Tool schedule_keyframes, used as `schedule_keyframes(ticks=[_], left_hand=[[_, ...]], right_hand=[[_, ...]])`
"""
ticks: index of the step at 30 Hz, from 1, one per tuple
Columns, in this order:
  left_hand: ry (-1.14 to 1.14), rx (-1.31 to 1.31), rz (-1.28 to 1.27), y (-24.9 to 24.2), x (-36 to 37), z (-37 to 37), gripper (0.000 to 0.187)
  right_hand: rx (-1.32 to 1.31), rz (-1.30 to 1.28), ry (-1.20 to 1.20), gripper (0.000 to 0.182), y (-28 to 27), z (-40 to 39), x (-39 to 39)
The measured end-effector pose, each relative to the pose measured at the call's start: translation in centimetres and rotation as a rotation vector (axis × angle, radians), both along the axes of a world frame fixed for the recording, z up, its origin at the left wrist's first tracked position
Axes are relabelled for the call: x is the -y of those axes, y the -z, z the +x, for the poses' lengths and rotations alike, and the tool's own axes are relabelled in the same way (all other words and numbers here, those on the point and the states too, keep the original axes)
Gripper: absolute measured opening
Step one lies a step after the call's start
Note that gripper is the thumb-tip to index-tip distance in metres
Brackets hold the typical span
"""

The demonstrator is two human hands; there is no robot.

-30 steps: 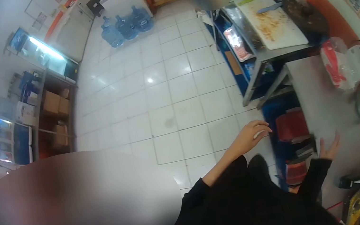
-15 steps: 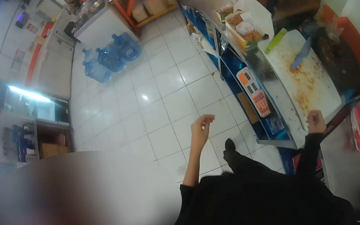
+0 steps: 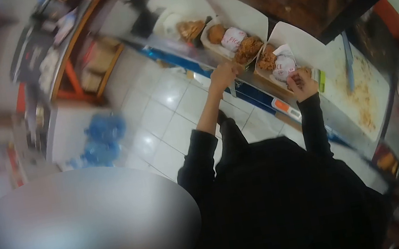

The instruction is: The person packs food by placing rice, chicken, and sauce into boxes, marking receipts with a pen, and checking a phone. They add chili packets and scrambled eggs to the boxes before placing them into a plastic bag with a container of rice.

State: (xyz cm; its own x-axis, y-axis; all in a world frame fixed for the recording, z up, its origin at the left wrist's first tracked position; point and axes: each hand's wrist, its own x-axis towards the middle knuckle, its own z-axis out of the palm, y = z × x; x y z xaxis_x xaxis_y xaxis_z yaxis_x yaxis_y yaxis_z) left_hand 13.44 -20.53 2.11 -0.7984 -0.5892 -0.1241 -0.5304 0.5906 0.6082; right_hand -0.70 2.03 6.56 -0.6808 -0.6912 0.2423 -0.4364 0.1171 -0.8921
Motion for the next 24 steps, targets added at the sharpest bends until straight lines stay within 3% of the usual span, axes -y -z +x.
schedule_keyframes(ticks=[1,4,5,6,8,9,11,13,15,16,18,20,22,24], left_hand=[[0.137,0.006,0.259,-0.1,1.6,-1.2,0.013],[0.375,-0.055,0.393,-4.0,3.7,-2.1,0.018],[0.293,-0.131,0.249,-5.8,3.6,-1.8,0.021],[0.347,-0.108,0.278,-5.5,4.5,-1.3,0.021],[0.092,-0.35,0.039,-5.2,7.3,-0.7,0.022],[0.113,-0.35,0.047,-5.2,8.4,-0.6,0.022],[-0.103,-0.245,-0.704,-5.2,9.9,0.6,0.022],[0.007,-0.177,-0.635,-5.1,10.8,0.8,0.021],[0.174,-0.099,-0.608,-4.5,11.5,0.0,0.025],[0.204,-0.114,-0.611,-5.3,11.7,-0.5,0.025],[0.229,0.163,-0.463,-6.5,11.5,-1.0,0.024],[0.266,0.173,-0.462,-6.2,11.5,-2.4,0.021],[0.306,0.215,-0.464,-5.1,11.9,-2.7,0.017],[0.326,0.145,-0.527,-4.1,11.7,-3.9,0.012]], right_hand=[[0.059,0.105,0.089,0.01,-0.7,0.9,0.3],[0.159,0.126,0.334,0.011,-2.2,3.7,1.3],[0.214,0.159,0.44,0.012,-2.5,4.7,1.5],[0.234,0.179,0.498,0.012,-2.4,5.8,1.7],[0.201,0.21,0.586,0.014,-2.1,6.6,3.5],[0.031,0.208,0.592,0.016,-1.3,6.4,4.7],[-0.175,0.265,0.597,0.021,1.1,6.5,7.3],[-0.223,0.31,0.627,0.023,2.6,6.3,10.0],[-0.142,0.813,0.653,0.026,3.3,6.1,12.0],[-0.133,0.811,0.686,0.026,3.1,5.9,12.3],[0.02,0.734,0.733,0.03,2.3,5.8,12.0],[0.005,0.791,0.712,0.027,1.6,5.7,12.7],[0.033,1.019,0.672,0.024,2.2,5.3,14.1],[-0.086,0.933,0.791,0.02,2.9,5.5,14.6]])
